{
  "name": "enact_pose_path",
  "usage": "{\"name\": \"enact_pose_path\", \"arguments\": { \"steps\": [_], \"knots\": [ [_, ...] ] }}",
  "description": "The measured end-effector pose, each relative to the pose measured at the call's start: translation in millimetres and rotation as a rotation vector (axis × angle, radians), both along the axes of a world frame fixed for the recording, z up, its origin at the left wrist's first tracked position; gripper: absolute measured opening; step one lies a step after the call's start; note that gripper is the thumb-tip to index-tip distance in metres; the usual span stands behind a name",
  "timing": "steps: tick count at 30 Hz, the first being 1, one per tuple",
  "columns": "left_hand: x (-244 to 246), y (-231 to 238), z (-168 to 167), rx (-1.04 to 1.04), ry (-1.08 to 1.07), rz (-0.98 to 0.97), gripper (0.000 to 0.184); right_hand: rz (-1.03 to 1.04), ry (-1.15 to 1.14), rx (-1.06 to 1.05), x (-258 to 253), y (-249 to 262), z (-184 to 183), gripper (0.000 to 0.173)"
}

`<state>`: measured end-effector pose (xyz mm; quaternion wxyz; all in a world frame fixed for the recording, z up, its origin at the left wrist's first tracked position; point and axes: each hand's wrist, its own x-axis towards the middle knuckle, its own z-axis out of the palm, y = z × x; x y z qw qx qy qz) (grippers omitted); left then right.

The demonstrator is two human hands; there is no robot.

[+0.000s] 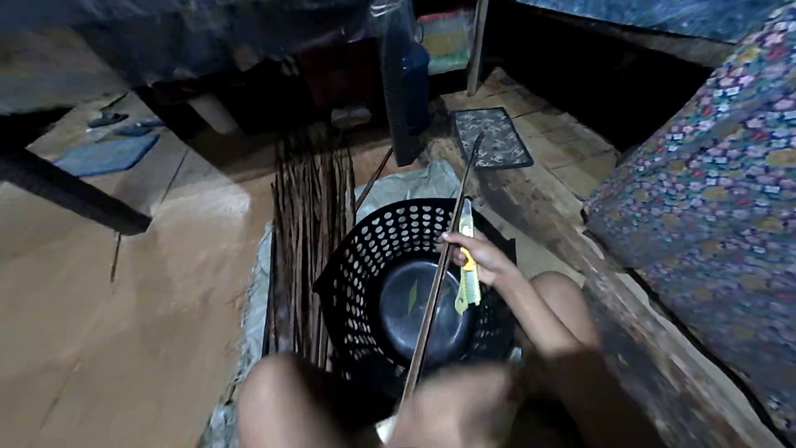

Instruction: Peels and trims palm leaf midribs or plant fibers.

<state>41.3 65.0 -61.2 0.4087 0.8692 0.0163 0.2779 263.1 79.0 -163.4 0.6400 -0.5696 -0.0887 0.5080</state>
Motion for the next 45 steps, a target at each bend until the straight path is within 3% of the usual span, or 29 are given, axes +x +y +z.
{"name": "enact_pose_path", "arguments": {
  "steps": [2, 6, 9, 17, 24, 30, 37, 41, 45],
  "knots": [
    [43, 35, -52, 0.182, 0.04, 0.255, 0.032, 0.019, -0.009, -0.007, -1, 0, 0, 0.015],
    [75, 60, -101, -0.073, 0.554, 0.327, 0.049, 0.009, -0.021, -0.009, -5, -4, -9, 0.01],
    [72, 66, -122, -0.213, 0.427, 0.303, 0.042, -0.02, -0.04, 0.0, -9, 4, -13, 0.011],
    [75, 85, -115, -0.234, 0.623, 0.269, 0.037, 0.04, -0.268, -0.127, -1, 17, -32, 0.01],
    [74, 93, -120, -0.481, 0.662, 0.239, 0.04, 0.093, -0.409, -0.183, -3, 17, -31, 0.008],
    [74, 82, -116, -0.198, 0.618, 0.388, 0.04, 0.07, -0.468, -0.214, -1, 15, -35, 0.007],
    [75, 72, -130, 0.09, 0.432, 0.449, 0.027, 0.052, -0.446, -0.223, 0, 16, -33, 0.012],
    [74, 79, -120, -0.059, 0.574, 0.386, 0.029, 0.055, -0.439, -0.225, 0, 17, -32, 0.012],
    [74, 88, -121, -0.252, 0.578, 0.339, 0.035, 0.054, -0.43, -0.201, 0, 17, -35, 0.009]
  ]
}}
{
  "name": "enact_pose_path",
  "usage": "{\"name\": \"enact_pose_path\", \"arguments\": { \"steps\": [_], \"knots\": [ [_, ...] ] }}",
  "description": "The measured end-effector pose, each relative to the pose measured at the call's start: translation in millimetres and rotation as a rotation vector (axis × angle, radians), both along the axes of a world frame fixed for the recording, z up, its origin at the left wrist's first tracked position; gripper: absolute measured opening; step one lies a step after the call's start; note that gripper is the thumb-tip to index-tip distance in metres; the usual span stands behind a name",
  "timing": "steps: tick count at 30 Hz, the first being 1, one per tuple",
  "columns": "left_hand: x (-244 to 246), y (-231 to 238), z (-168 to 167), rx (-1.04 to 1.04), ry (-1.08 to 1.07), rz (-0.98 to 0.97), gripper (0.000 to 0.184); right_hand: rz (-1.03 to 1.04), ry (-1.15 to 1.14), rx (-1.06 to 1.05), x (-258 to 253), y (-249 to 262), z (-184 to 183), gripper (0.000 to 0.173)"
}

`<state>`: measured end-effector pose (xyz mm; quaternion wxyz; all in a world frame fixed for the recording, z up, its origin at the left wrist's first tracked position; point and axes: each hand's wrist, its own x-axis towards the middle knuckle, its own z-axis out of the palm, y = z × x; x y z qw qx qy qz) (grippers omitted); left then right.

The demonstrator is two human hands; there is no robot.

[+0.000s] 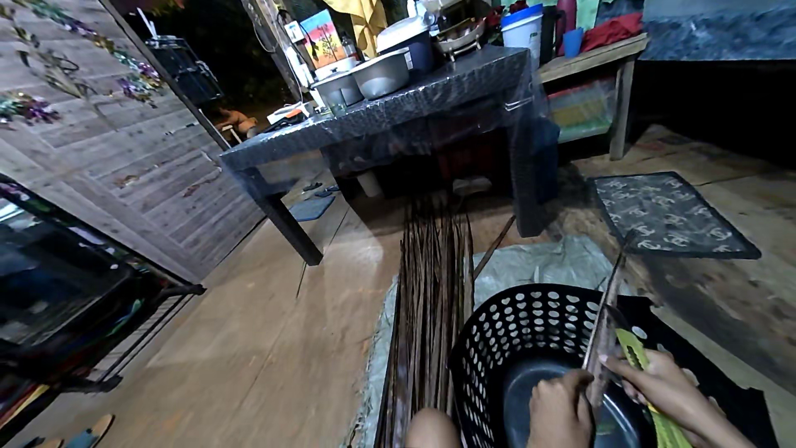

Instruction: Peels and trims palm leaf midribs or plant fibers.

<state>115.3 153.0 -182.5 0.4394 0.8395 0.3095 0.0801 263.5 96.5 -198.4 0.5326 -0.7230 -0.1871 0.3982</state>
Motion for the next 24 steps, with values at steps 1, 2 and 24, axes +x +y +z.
{"name": "enact_pose_path", "arguments": {
  "steps": [1, 2, 24],
  "knots": [
    [-0.1, 1.4, -1.0, -0.037, -0.014, 0.009, 0.036, 0.004, -0.001, -0.002, 0.0, 0.3, -1.2, 0.009],
    [0.0, 1.9, -1.8, -0.059, -0.024, 0.019, 0.036, 0.008, 0.0, -0.006, -0.1, 0.8, -1.8, 0.01],
    [1.1, 0.6, -3.1, -0.21, -0.085, 0.076, 0.036, 0.015, -0.027, -0.055, 0.8, 3.2, 1.9, 0.006]
  ]
}}
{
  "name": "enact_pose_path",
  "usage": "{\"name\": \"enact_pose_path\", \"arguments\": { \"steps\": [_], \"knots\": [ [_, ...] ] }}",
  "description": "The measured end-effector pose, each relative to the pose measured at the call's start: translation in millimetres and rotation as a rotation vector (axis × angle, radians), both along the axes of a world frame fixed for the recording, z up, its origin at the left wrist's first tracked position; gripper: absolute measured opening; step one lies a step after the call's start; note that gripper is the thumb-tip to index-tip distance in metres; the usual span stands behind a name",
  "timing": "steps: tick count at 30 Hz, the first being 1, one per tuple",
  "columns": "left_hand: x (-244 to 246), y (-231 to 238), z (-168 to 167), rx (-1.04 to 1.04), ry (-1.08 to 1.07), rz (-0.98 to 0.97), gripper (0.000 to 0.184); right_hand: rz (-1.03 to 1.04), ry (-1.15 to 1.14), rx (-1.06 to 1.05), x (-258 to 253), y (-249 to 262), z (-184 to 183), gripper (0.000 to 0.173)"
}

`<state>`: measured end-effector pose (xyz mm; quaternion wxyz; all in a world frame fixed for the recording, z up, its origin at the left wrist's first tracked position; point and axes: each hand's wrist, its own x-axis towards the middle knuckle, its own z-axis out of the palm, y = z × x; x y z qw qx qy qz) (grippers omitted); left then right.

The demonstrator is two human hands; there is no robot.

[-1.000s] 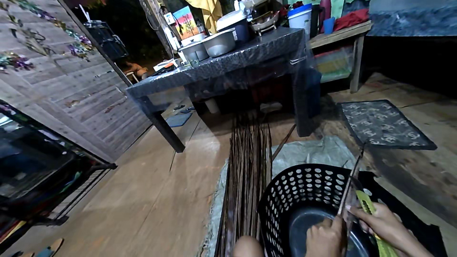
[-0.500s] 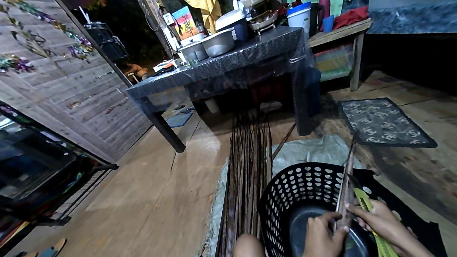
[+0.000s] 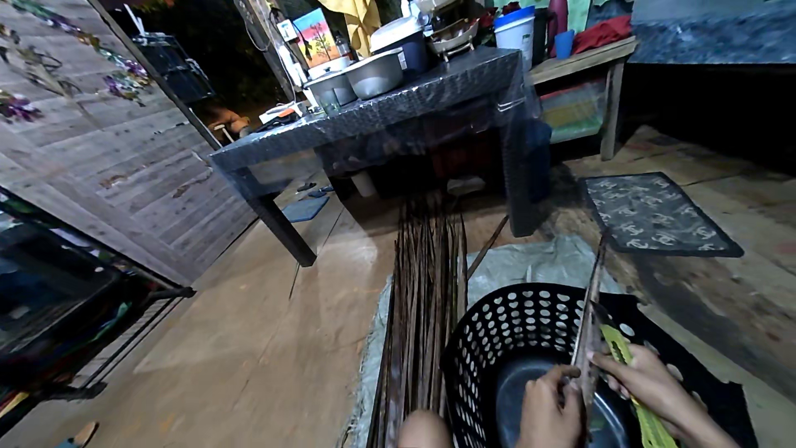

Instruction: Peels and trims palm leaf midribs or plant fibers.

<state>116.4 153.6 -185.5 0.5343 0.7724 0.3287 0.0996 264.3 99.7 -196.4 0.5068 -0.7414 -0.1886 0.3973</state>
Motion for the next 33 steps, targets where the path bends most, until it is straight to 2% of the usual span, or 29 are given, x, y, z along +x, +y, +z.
{"name": "enact_pose_path", "arguments": {
  "steps": [4, 9, 11, 13, 16, 20, 22, 25, 28, 30, 33],
  "knots": [
    [0, 2, 1, -0.029, 0.022, -0.002, 0.046, -0.001, 0.013, 0.012, 0, 2, 1, 0.007],
    [-1, 5, -5, -0.042, -0.05, 0.066, 0.044, 0.037, -0.023, 0.022, -2, 3, 3, 0.008],
    [-2, 7, -6, -0.089, -0.085, 0.104, 0.044, 0.08, -0.034, 0.063, -2, 0, 6, 0.023],
    [-2, 11, -6, -0.154, -0.114, 0.148, 0.045, 0.107, 0.027, 0.107, 2, -1, 8, 0.033],
    [-1, 13, -9, -0.242, -0.174, 0.204, 0.046, 0.036, 0.249, 0.195, 4, 0, 13, 0.035],
    [-1, 13, -9, -0.307, -0.236, 0.237, 0.047, 0.082, 0.369, 0.459, 1, -7, 20, 0.03],
    [-3, 13, -7, -0.32, -0.267, 0.242, 0.047, 0.132, 0.399, 0.525, 1, -4, 23, 0.03],
    [-7, 13, -6, -0.342, -0.31, 0.257, 0.047, 0.217, 0.359, 0.41, 4, 6, 29, 0.024],
    [-9, 14, -8, -0.347, -0.318, 0.271, 0.046, 0.494, 0.386, 0.333, 15, 4, 17, 0.045],
    [-9, 16, -12, -0.338, -0.321, 0.289, 0.046, 0.606, 0.424, 0.324, 14, 0, 11, 0.052],
    [-10, 16, -10, -0.305, -0.326, 0.318, 0.046, 0.62, 0.439, 0.313, 12, -5, 15, 0.041]
  ]
}}
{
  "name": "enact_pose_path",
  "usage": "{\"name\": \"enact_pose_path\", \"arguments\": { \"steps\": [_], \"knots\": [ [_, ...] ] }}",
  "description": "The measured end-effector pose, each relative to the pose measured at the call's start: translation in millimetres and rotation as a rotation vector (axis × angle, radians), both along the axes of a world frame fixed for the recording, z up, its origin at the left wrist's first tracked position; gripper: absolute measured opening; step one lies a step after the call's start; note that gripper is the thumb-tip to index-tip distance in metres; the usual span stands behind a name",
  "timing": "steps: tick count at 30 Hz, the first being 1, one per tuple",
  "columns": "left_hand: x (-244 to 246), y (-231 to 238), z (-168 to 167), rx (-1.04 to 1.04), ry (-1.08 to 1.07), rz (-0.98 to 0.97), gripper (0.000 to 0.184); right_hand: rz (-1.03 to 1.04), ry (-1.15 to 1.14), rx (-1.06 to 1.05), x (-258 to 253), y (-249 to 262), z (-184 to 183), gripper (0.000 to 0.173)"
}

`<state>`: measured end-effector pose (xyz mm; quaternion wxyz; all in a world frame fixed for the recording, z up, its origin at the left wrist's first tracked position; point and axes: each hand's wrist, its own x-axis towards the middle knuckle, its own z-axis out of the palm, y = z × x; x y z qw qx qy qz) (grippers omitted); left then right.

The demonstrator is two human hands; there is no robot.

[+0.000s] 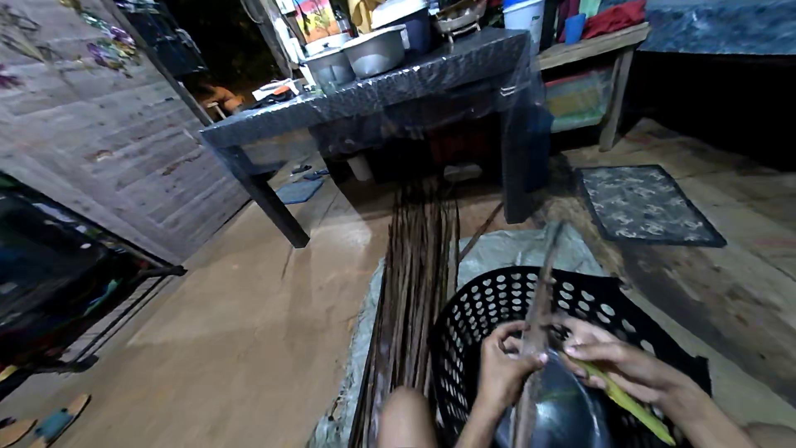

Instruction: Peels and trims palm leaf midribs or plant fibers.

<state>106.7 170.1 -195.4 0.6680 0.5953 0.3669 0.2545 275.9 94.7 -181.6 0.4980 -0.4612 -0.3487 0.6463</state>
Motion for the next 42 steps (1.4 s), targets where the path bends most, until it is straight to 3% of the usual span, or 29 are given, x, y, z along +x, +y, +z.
{"name": "enact_pose_path", "arguments": {
  "steps": [3, 6, 14, 18, 22, 27, 32, 42],
  "knots": [
    [1, -2, 8, 0.007, -0.012, 0.021, 0.046, 0.094, -0.004, 0.019, 14, -2, 4, 0.031],
    [5, -5, 10, 0.014, -0.022, 0.033, 0.045, 0.18, -0.025, 0.011, 20, -4, 4, 0.033],
    [10, -9, 8, 0.07, -0.108, 0.042, 0.044, 0.137, -0.021, -0.043, 20, -6, 6, 0.038],
    [12, -13, 5, 0.069, -0.18, -0.014, 0.047, 0.258, -0.048, -0.02, 17, -2, 3, 0.013],
    [12, -14, 5, 0.039, -0.248, -0.05, 0.047, 0.305, -0.047, 0.013, 22, 2, 2, 0.026],
    [12, -13, 4, 0.003, -0.305, -0.067, 0.046, 0.278, -0.047, 0.025, 25, 2, 1, 0.028],
    [13, -13, 5, -0.004, -0.305, -0.065, 0.045, 0.167, -0.111, -0.015, 24, -1, 8, 0.015],
    [14, -14, 3, 0.035, -0.173, -0.056, 0.045, -0.003, -0.277, -0.038, 32, 6, 9, 0.017]
  ]
}}
